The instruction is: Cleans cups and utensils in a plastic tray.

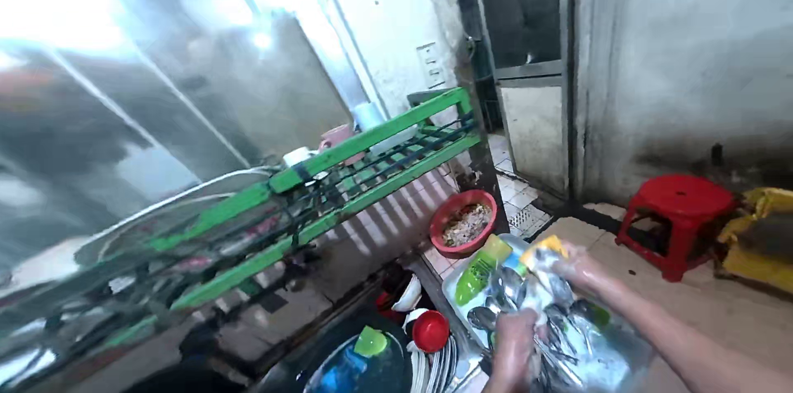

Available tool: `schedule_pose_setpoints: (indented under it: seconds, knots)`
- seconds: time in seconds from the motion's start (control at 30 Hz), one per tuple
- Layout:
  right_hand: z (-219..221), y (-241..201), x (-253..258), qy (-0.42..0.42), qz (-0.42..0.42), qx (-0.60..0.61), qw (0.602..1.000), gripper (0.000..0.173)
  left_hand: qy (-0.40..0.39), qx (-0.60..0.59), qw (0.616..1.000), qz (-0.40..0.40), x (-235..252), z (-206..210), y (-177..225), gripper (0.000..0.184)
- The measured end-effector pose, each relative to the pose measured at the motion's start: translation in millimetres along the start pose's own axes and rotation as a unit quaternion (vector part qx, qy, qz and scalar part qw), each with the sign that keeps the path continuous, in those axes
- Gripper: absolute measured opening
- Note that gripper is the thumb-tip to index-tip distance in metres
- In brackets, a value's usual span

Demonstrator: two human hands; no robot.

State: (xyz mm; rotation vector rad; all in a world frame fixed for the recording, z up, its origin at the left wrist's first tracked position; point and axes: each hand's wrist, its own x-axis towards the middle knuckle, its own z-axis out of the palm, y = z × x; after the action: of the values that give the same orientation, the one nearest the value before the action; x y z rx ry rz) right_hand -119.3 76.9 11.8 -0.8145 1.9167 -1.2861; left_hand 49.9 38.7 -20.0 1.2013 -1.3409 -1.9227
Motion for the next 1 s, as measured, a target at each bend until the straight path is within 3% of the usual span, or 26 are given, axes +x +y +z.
schedule_pose_setpoints:
  seconds: [0.07, 0.17, 0.2, 0.33, 0.43, 0.6, 0.77, 0.9, 1.0]
  knots:
    - [-10, -7, 0, 0.009, -0.018, 0.068, 0.997, 0.052, 0.027, -0.033, 0.999, 0.01, 1, 2, -2, 0.017]
    - [-14, 4, -8, -0.069, -0.024, 0.166, 0.983, 0.068, 0.033, -0.078, 0.996, 0.04, 0, 3, 1, 0.02]
    - [-7, 12, -9, -0.087, -0.027, 0.166, 0.982, 0.065, 0.033, -0.076, 0.996, 0.044, -2, 6, 3, 0.02]
    - [7, 15, -9, -0.045, -0.001, -0.011, 0.999, 0.051, 0.058, -0.014, 0.997, 0.047, -6, 17, -3, 0.02]
    - [8, 14, -4, 0.023, -0.006, -0.052, 0.998, 0.052, 0.072, -0.004, 0.996, 0.049, -6, 21, -5, 0.02]
    - [13, 14, -21, -0.096, -0.022, -0.106, 0.989, 0.052, 0.093, 0.07, 0.991, 0.058, -10, 17, -1, 0.018]
    - [9, 16, -2, -0.01, -0.04, -0.139, 0.989, 0.053, 0.07, 0.008, 0.996, 0.052, -13, 20, -10, 0.023]
    - [18, 16, -19, -0.108, -0.053, -0.162, 0.979, 0.056, 0.076, 0.008, 0.995, 0.065, -12, 15, -6, 0.018]
    - [10, 22, -3, -0.044, -0.067, -0.158, 0.984, 0.053, 0.063, -0.024, 0.996, 0.051, -16, 15, -12, 0.016]
